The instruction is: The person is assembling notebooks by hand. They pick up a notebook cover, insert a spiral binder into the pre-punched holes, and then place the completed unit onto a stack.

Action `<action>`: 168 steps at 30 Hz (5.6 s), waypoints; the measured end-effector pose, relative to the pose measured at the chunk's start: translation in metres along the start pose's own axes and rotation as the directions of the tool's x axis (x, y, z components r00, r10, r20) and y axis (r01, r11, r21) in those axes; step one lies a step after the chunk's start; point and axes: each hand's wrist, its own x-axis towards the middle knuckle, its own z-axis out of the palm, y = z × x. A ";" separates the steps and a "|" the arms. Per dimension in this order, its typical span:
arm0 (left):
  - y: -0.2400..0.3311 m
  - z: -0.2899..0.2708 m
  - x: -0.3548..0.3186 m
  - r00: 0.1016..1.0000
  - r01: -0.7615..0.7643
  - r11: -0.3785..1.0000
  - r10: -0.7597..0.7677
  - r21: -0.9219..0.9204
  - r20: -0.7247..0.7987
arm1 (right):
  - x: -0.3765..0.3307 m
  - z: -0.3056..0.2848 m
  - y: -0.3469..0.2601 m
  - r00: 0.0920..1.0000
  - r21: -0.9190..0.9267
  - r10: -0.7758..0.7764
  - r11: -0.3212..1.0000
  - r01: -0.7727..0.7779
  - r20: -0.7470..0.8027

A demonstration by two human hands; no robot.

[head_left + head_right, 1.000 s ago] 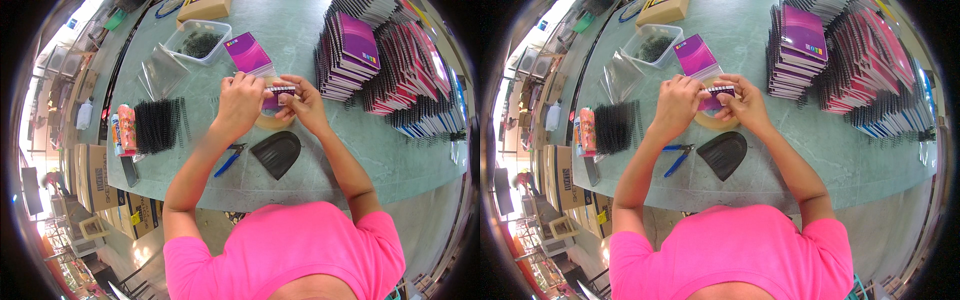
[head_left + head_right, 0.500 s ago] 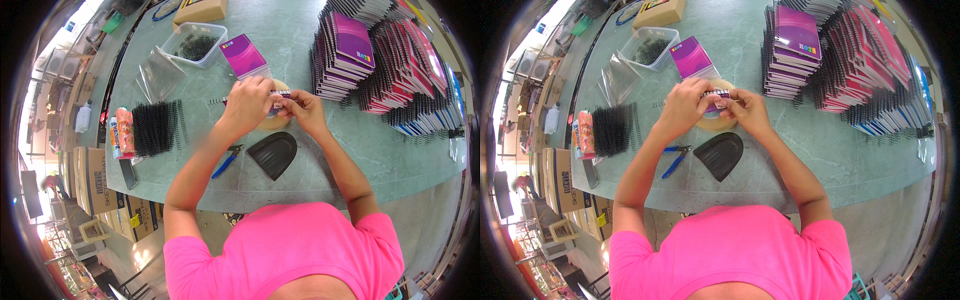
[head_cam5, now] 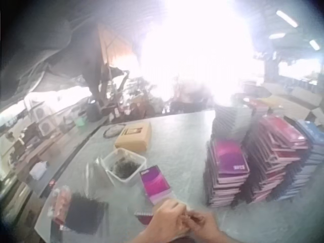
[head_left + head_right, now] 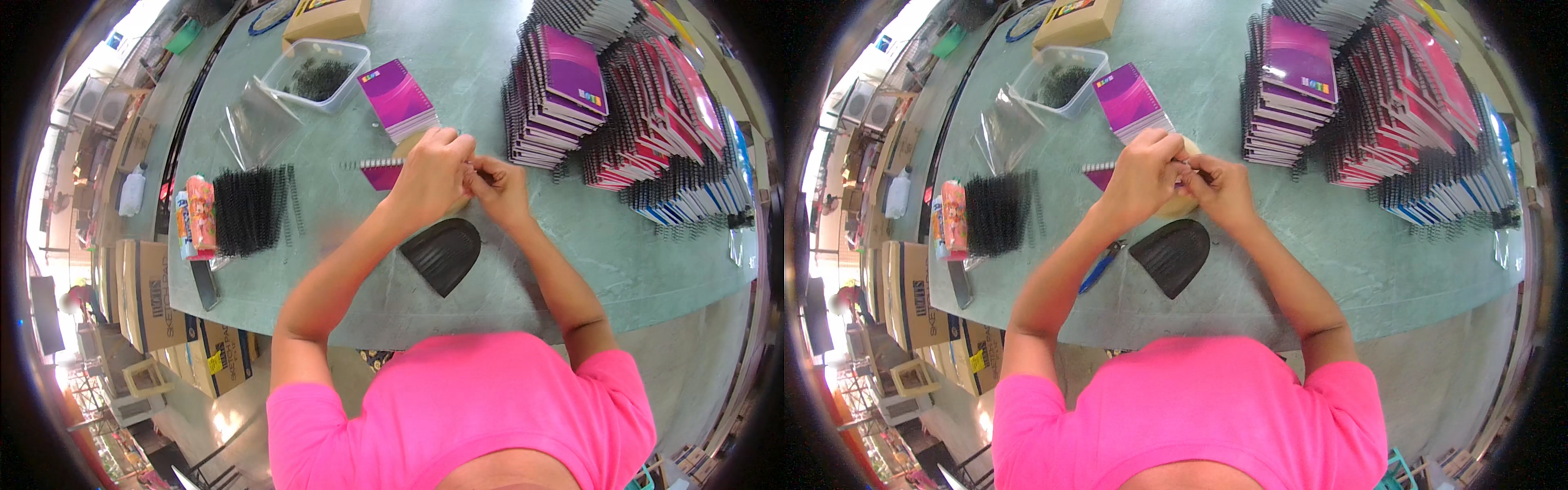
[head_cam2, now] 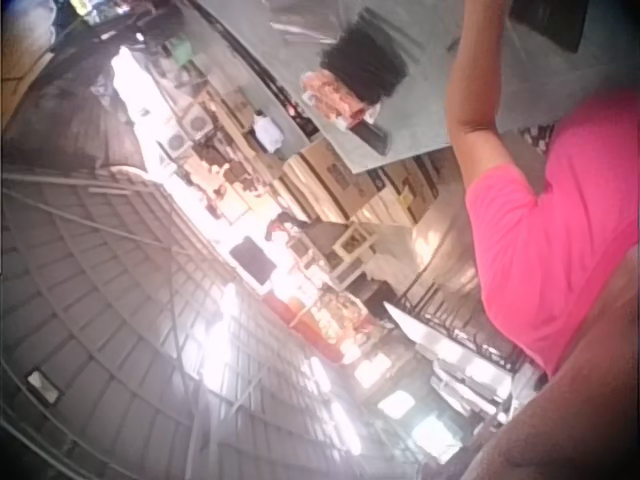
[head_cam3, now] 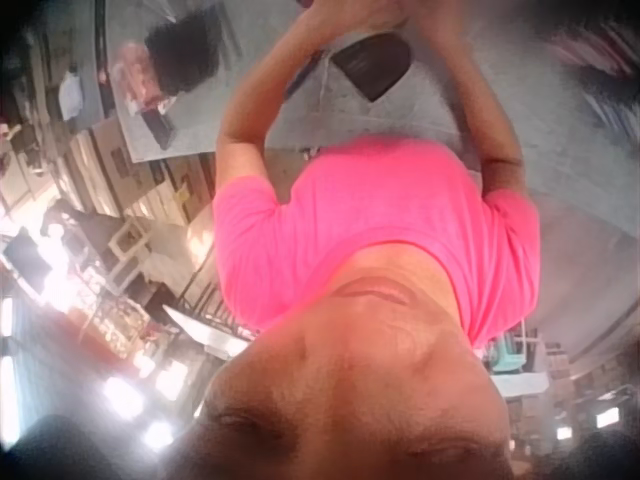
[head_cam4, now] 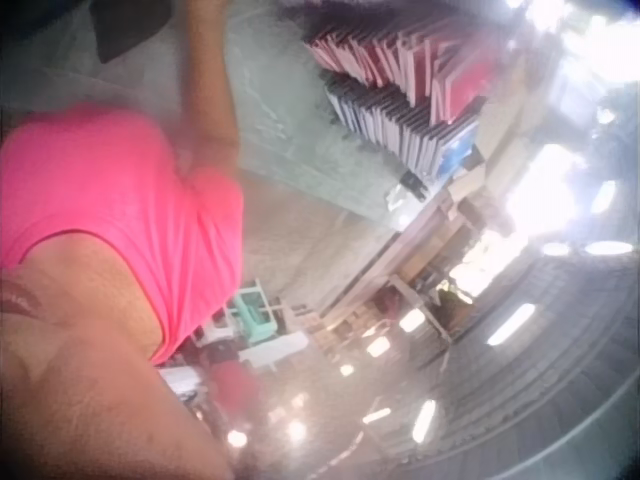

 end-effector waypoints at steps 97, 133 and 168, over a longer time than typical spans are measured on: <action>-0.054 -0.017 -0.076 0.809 0.283 0.944 -0.329 -0.169 -0.486 | 0.056 0.054 -0.059 0.912 -0.584 -0.230 0.708 0.397 0.340; -0.066 -0.067 -0.076 0.816 0.544 0.619 -0.547 -0.566 0.185 | 0.055 0.049 -0.060 0.779 -0.456 -0.344 0.659 0.598 0.524; -0.006 0.048 -0.109 0.967 0.206 0.976 -0.215 0.075 0.134 | 0.056 0.022 -0.072 0.861 -0.431 -0.264 0.778 0.456 0.435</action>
